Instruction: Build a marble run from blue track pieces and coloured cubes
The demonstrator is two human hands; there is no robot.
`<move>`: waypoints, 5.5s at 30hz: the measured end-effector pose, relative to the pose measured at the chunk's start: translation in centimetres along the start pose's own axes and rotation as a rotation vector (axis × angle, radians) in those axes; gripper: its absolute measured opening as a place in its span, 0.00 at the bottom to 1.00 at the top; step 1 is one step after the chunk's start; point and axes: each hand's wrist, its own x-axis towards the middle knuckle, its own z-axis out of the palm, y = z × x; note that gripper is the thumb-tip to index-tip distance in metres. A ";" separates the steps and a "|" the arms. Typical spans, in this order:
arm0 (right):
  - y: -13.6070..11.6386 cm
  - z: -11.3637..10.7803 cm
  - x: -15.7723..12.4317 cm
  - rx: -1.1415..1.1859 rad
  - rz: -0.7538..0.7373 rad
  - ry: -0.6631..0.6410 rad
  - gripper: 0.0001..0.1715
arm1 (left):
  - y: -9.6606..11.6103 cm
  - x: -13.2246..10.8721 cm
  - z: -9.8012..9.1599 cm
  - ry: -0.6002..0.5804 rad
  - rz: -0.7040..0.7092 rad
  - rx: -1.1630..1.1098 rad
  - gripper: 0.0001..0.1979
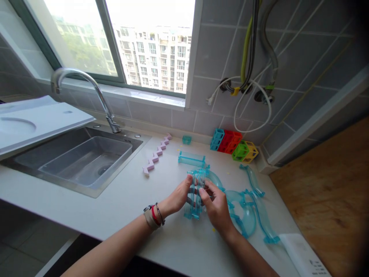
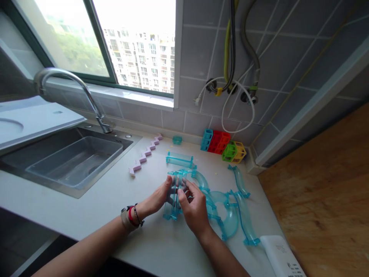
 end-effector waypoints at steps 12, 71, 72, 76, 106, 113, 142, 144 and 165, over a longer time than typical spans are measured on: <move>0.3 0.2 0.0 -0.013 0.023 -0.011 0.21 | -0.2 -0.1 0.1 0.043 0.053 0.168 0.38; 0.8 1.4 -0.2 0.226 0.141 -0.030 0.30 | -0.3 1.6 -1.3 0.369 -0.056 -0.303 0.33; 0.8 1.4 -0.2 0.215 0.142 -0.039 0.31 | -0.3 1.6 -1.4 0.365 -0.053 -0.308 0.33; 1.0 1.7 -0.5 0.167 0.135 -0.041 0.37 | -0.1 1.4 -1.4 0.314 -0.023 -0.288 0.30; 1.4 2.8 -0.8 -0.090 -0.221 -0.090 0.14 | 10.5 0.9 -9.6 0.062 0.263 1.366 0.22; 1.2 2.9 -0.9 -0.115 -0.198 -0.264 0.13 | 9.8 5.9 -9.6 -0.146 0.302 1.701 0.20; 2.1 2.3 -0.9 -0.629 -0.205 -0.272 0.31 | 9.3 10.3 -9.8 -0.441 0.155 1.746 0.19; 2.2 2.3 -0.8 -0.638 -0.176 -0.277 0.33 | 10.0 9.9 -10.4 -0.426 0.157 1.736 0.19; 0.7 2.7 -1.0 -0.624 -0.361 -0.303 0.16 | 10.0 18.9 -8.8 -0.434 0.165 1.783 0.14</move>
